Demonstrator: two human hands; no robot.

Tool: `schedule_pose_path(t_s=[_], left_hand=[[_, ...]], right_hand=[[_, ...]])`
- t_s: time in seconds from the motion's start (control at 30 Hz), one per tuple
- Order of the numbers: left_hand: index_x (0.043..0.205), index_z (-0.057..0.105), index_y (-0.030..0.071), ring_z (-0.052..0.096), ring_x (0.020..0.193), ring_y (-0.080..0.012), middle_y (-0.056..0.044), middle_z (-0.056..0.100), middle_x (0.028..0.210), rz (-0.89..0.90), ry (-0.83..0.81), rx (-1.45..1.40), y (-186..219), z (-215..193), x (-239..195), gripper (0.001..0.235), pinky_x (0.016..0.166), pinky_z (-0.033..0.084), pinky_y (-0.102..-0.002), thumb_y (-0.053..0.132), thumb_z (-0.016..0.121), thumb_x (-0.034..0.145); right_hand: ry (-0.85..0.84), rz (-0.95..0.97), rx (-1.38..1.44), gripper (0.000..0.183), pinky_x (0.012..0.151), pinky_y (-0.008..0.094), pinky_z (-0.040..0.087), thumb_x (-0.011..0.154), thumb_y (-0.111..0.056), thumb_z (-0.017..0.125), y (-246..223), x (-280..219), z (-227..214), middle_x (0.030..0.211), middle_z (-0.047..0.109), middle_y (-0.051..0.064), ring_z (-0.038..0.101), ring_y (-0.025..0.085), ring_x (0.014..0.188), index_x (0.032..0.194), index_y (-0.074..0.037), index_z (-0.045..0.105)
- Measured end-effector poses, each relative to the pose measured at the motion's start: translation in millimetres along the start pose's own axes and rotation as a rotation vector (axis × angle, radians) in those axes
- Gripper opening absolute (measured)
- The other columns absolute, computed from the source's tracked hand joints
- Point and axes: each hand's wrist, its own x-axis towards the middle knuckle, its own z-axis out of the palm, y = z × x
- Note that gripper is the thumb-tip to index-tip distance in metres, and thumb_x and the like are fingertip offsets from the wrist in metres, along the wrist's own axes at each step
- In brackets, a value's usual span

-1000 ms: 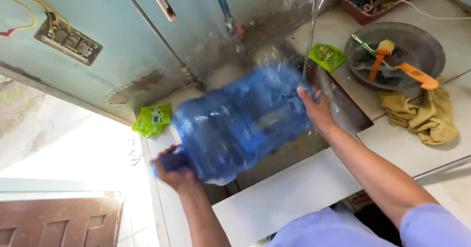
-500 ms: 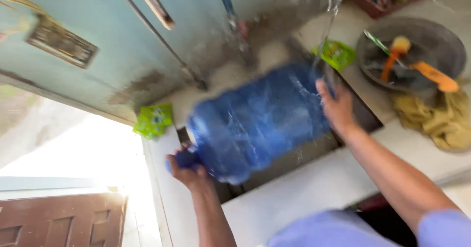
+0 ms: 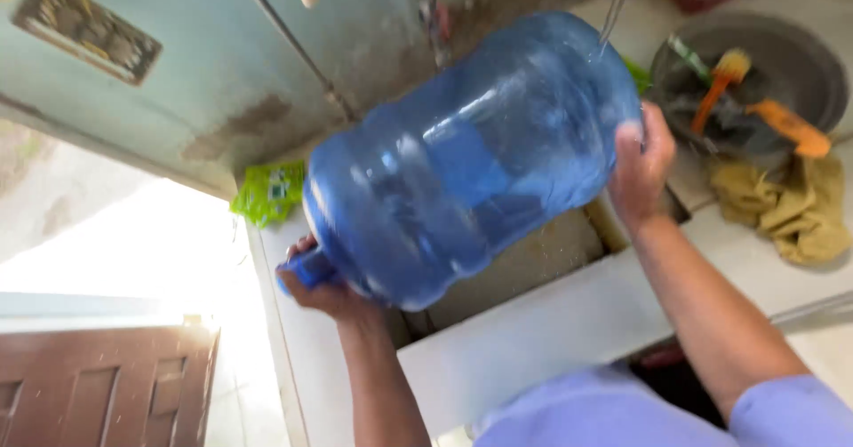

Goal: Cleaning and rinsing a large plastic water jug in a sink area.

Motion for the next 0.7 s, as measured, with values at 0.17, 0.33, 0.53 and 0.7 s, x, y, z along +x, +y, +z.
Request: schedule_pose_path(t_s=[0.17, 0.33, 0.53, 0.7], left_hand=[[0.091, 0.061, 0.011, 0.063, 0.095, -0.0246, -0.006, 0.064, 0.092, -0.053, 0.065, 0.145, -13.1, -101.9, 20.0, 0.033, 0.098, 0.053, -0.047, 0.041, 0.074, 0.089], [0.09, 0.057, 0.01, 0.061, 0.096, -0.0276, -0.008, 0.061, 0.09, -0.028, -0.016, 0.2, -7.5, -70.6, 8.1, 0.034, 0.097, 0.053, -0.044, 0.037, 0.077, 0.099], [0.091, 0.059, 0.008, 0.062, 0.095, -0.0273, -0.008, 0.063, 0.09, 0.037, -0.018, 0.203, -28.0, -158.2, 23.5, 0.028, 0.099, 0.054, -0.043, 0.032, 0.073, 0.091], [0.094, 0.061, 0.007, 0.063, 0.1, -0.0288, -0.012, 0.067, 0.096, -0.181, 0.306, -0.084, -45.7, -251.8, 14.5, 0.042, 0.101, 0.054, -0.051, 0.045, 0.075, 0.104]], right_hand=[[0.012, 0.061, -0.269, 0.06, 0.079, 0.03, 0.05, 0.099, -0.058, 0.071, 97.4, -4.9, -36.9, 0.093, 0.067, 0.005, 0.059, 0.014, 0.084, 0.106, 0.002, 0.066], [-0.038, 0.178, -0.319, 0.062, 0.073, 0.034, 0.052, 0.101, -0.059, 0.071, 53.2, -6.1, -28.4, 0.086, 0.065, 0.007, 0.06, 0.019, 0.078, 0.104, 0.003, 0.067], [-0.009, -0.044, -0.303, 0.058, 0.083, 0.034, 0.053, 0.101, -0.055, 0.072, 93.3, -8.0, -36.1, 0.097, 0.074, 0.012, 0.066, 0.018, 0.089, 0.113, 0.001, 0.071], [-0.094, -0.08, -0.576, 0.054, 0.084, 0.036, 0.056, 0.097, -0.051, 0.079, 42.2, -5.2, -13.6, 0.098, 0.077, 0.017, 0.075, 0.024, 0.091, 0.115, 0.0, 0.075]])
